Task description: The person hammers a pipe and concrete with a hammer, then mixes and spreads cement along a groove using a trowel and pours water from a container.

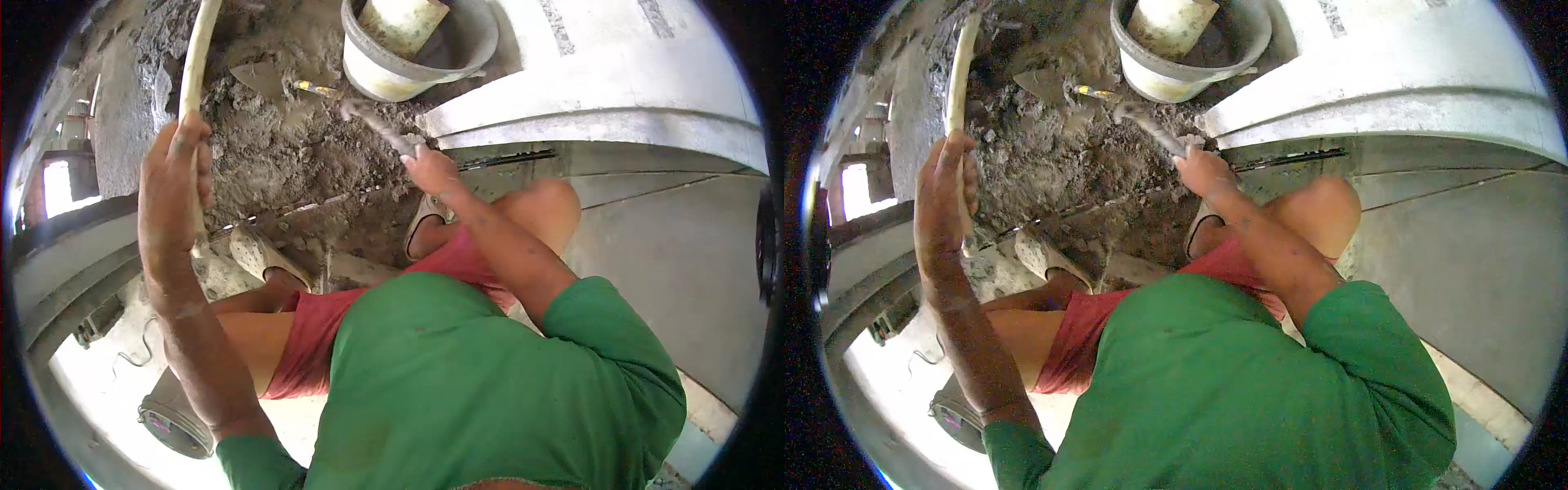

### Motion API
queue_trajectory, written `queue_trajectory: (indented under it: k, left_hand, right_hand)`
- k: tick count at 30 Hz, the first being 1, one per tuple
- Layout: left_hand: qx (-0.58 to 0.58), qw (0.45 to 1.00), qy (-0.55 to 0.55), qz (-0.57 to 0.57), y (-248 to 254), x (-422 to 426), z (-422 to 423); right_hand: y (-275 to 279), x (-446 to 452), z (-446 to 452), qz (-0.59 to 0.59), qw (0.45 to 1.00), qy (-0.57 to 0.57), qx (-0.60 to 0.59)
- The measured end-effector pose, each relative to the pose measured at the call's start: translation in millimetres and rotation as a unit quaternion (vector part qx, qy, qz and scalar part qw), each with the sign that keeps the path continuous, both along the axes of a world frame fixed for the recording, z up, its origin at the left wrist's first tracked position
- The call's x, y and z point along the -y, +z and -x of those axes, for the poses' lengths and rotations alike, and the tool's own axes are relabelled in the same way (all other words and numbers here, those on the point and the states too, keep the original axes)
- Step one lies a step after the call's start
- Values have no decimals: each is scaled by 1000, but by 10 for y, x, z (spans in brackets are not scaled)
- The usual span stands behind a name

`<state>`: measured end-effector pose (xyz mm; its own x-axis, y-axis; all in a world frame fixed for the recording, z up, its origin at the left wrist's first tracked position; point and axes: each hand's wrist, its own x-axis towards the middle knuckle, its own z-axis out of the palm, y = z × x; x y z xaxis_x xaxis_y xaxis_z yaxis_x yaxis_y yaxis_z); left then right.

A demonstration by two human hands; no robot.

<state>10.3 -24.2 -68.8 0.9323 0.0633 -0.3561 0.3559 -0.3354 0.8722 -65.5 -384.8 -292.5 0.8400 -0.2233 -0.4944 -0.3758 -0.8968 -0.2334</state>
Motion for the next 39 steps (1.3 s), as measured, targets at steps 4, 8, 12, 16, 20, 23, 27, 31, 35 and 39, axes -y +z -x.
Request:
queue_trajectory:
  k: [4,8,12,16,20,23,27,31,35,39]
  left_hand:
    - [41,999,3,12,221,225,90]
    - [64,997,-42,33,466,200,166]
    - [89,994,-10,61,442,229,78]
    - [93,988,67,106,481,233,78]
    - [104,979,71,163,474,123,28]
    - [92,974,77,192,444,65,-26]
    - [107,972,66,198,434,51,-24]
    - [109,977,45,180,414,50,13]
    - [108,974,46,194,447,101,-13]
    - [110,967,31,230,397,5,-120]
  right_hand:
    - [-654,388,317,-4,998,-48,-38]
    - [-1018,598,680,8,990,-60,-130]
    - [-181,153,490,-99,975,74,-187]
    - [93,-378,346,-107,987,118,0]
    - [316,-524,213,-159,960,179,143]
    - [191,-313,196,-95,968,197,119]
    - [-759,632,440,50,995,79,-45]
    - [-706,276,573,3,997,34,-73]
    - [-19,-377,436,-85,993,10,-76]
    - [493,-636,309,-138,967,209,41]
